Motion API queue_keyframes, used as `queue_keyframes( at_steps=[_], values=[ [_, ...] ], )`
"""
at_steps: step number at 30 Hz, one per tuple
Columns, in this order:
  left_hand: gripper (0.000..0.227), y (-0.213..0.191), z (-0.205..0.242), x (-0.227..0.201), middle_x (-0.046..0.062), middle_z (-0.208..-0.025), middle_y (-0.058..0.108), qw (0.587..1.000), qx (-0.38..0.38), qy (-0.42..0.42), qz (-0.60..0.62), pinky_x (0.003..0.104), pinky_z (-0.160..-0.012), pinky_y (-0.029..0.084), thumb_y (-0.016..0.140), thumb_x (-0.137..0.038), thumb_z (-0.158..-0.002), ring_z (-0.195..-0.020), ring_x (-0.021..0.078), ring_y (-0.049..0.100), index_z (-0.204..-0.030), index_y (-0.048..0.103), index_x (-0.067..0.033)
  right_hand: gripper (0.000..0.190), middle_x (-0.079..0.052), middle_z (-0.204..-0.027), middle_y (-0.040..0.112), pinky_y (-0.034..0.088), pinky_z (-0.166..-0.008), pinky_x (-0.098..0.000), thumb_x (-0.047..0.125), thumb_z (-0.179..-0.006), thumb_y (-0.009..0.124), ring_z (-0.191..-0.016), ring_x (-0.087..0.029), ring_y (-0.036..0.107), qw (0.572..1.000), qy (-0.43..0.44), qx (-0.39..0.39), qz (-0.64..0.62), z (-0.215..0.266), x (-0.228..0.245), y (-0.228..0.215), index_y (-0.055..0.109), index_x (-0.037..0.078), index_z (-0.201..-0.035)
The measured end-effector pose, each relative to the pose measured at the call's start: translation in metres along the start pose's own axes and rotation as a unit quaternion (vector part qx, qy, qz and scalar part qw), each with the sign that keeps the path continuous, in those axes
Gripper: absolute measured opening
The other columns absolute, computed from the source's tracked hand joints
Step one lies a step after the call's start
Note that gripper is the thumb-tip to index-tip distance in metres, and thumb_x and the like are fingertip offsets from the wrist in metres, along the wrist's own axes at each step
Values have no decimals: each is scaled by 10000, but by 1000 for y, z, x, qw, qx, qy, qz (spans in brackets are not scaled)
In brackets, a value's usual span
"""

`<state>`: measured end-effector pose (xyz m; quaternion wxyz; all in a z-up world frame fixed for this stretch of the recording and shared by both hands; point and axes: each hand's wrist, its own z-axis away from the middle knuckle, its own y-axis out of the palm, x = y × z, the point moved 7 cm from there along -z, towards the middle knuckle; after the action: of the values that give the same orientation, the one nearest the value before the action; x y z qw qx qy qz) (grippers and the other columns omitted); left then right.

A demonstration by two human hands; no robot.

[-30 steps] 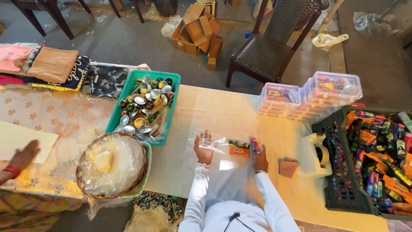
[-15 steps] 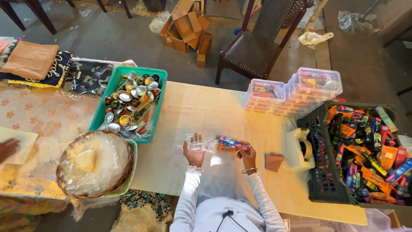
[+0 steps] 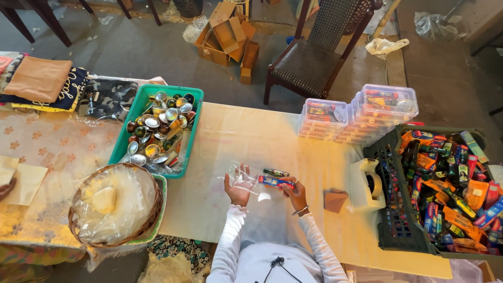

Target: The recorder is packaging small individual candies into small plastic bags and then placing them into clear plastic storage boxes.

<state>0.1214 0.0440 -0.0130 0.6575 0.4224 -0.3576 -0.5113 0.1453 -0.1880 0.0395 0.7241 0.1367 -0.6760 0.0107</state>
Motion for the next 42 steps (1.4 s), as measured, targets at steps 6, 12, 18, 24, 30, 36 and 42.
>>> queue_keyframes(
  at_steps=[6, 12, 18, 24, 30, 36, 42],
  values=[
    [595, 4, -2, -4, 16, -1407, 625, 999, -26, 15, -19, 692, -1150, 315, 722, -455, -814, -1332, 259, 568, -1311, 539, -184, 114, -36, -799, 702, 441, -526, -200, 101, -961, 652, -629, -59, 605, 999, 21, 22, -16, -4, -13, -4, 699, 36, -1042],
    [663, 21, 2, -7, 7, -1398, 626, 999, -28, 37, -23, 728, -1126, 317, 703, -458, -813, -1342, 249, 555, -1391, 505, -203, 131, -34, -766, 683, 456, -536, -202, 159, -999, 640, -616, -59, 596, 999, 15, 46, -6, -6, -1, 4, 698, 42, -1013],
    [669, 22, 1, -6, -23, -1416, 623, 997, -14, 24, -70, 688, -1101, 300, 697, -476, -812, -1370, 238, 529, -1394, 509, -205, 172, -57, -809, 701, 475, -579, -202, 162, -1005, 670, -660, -66, 601, 999, 25, 21, -18, -10, -20, 1, 678, 22, -1104],
    [627, 16, -1, 15, 19, -1461, 574, 997, 56, -34, -49, 663, -1170, 316, 702, -425, -875, -1400, 247, 501, -1423, 525, -178, 401, -36, -1241, 645, 579, -859, -253, 128, -931, 759, -1069, -129, 669, 992, -109, 66, 13, 1, 46, 42, 545, 6, -1248],
    [660, 32, 10, 28, 27, -1566, 479, 988, 119, -81, -54, 612, -1174, 310, 625, -441, -926, -1450, 271, 432, -1507, 454, -179, 426, -75, -1090, 765, 603, -794, -292, 208, -807, 883, -961, -176, 755, 959, -32, -70, 273, 2, 32, 24, 643, 45, -1119],
    [761, 38, 22, 41, 75, -1702, 292, 954, 220, -129, -158, 568, -1202, 323, 609, -448, -955, -1510, 294, 368, -1613, 357, -161, 396, -157, -1268, 715, 563, -930, -357, 158, -773, 886, -1122, -288, 703, 906, -280, -64, 311, 17, 93, 45, 732, 49, -1121],
    [835, 49, 29, 33, 104, -1627, 348, 940, 266, -192, -89, 690, -1145, 324, 598, -594, -968, -1481, 327, 344, -1606, 284, -156, 399, -80, -1055, 798, 596, -841, -326, 178, -733, 931, -921, -207, 761, 946, -118, -113, 280, 13, 49, 23, 756, 79, -1077]
  ],
)
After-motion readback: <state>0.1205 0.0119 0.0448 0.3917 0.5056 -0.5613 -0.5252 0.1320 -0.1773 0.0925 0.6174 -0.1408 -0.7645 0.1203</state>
